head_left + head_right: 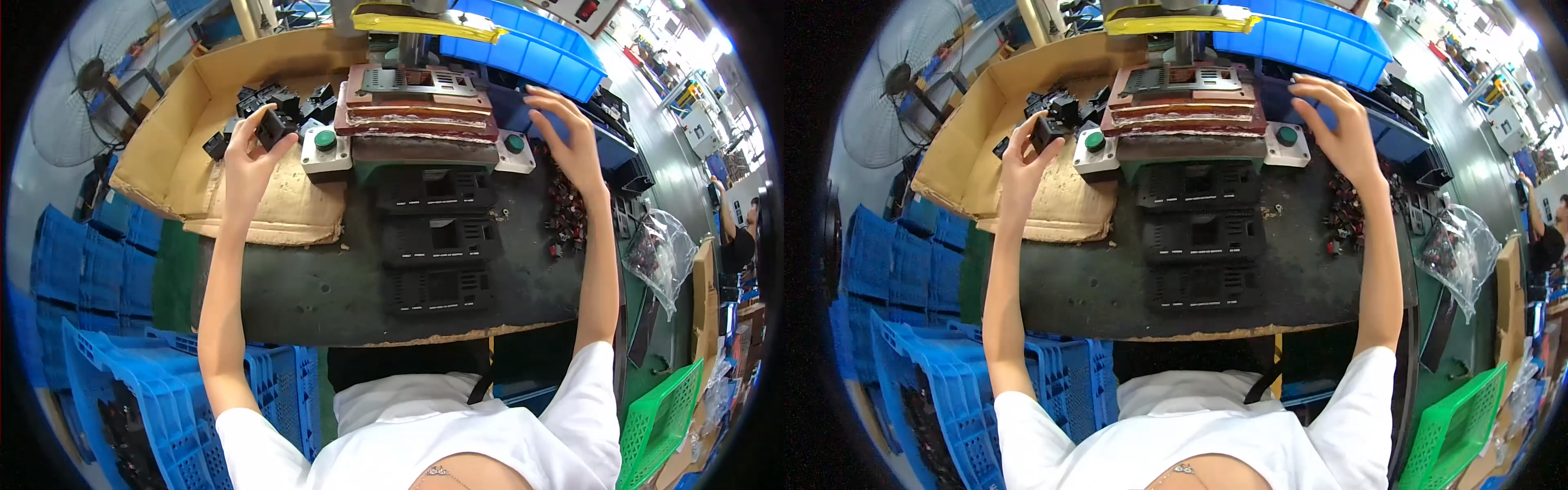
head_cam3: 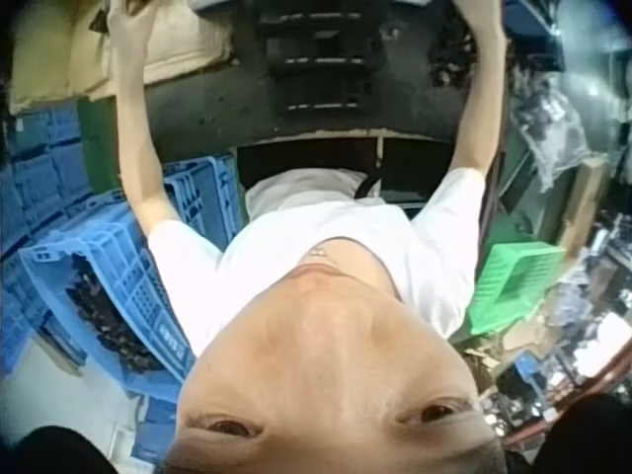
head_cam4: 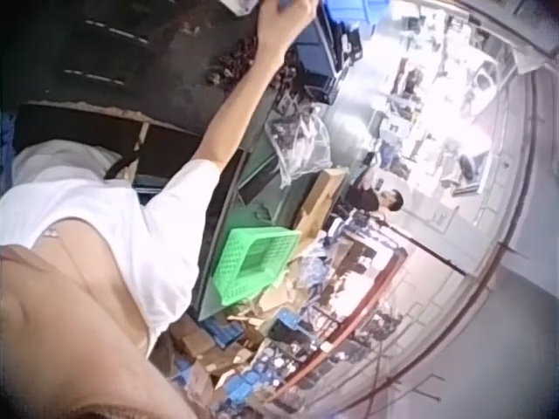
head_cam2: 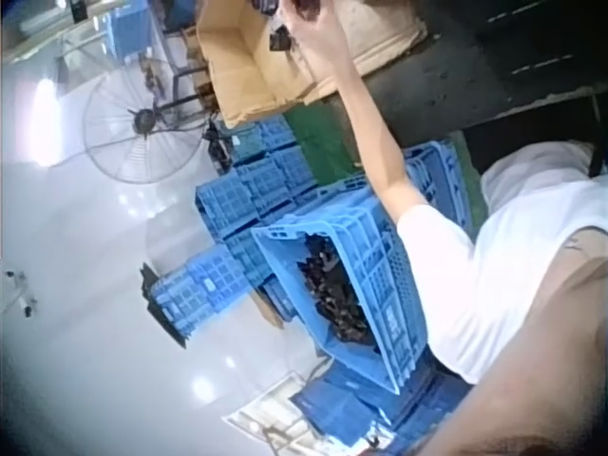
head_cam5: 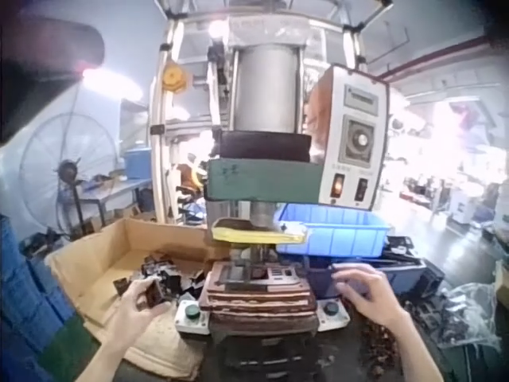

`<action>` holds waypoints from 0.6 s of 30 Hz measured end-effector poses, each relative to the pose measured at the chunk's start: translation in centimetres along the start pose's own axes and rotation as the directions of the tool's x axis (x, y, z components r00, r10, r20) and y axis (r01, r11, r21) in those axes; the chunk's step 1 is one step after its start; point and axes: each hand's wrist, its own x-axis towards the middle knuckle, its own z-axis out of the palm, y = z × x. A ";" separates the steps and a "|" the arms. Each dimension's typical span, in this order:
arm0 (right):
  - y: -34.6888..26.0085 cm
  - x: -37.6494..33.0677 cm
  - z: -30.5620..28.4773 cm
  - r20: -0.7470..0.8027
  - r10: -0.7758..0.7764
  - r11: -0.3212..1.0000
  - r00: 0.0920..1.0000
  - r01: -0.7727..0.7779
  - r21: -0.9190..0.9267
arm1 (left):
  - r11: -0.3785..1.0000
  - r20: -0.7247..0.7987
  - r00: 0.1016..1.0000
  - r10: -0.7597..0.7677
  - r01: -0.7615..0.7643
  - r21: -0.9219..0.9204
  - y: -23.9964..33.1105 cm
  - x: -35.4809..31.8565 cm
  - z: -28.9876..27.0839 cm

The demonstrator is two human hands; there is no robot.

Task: Assembling black plastic electronic enclosures and components using a press machine at a factory workstation.

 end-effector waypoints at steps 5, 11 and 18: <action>4.2 -5.2 -2.9 0.043 0.416 0.909 0.908 -0.416 -0.014 | 0.986 -0.001 0.999 0.043 -0.042 -0.161 2.8 -0.5 3.3; 4.4 -5.5 -2.6 0.015 0.343 0.938 0.939 -0.341 -0.060 | 0.884 0.121 0.893 0.433 -0.447 0.134 6.1 3.6 8.0; 4.7 -5.7 -2.2 -0.021 0.321 0.946 0.947 -0.322 -0.047 | 0.755 0.379 0.807 0.452 -0.573 0.320 5.8 8.5 11.3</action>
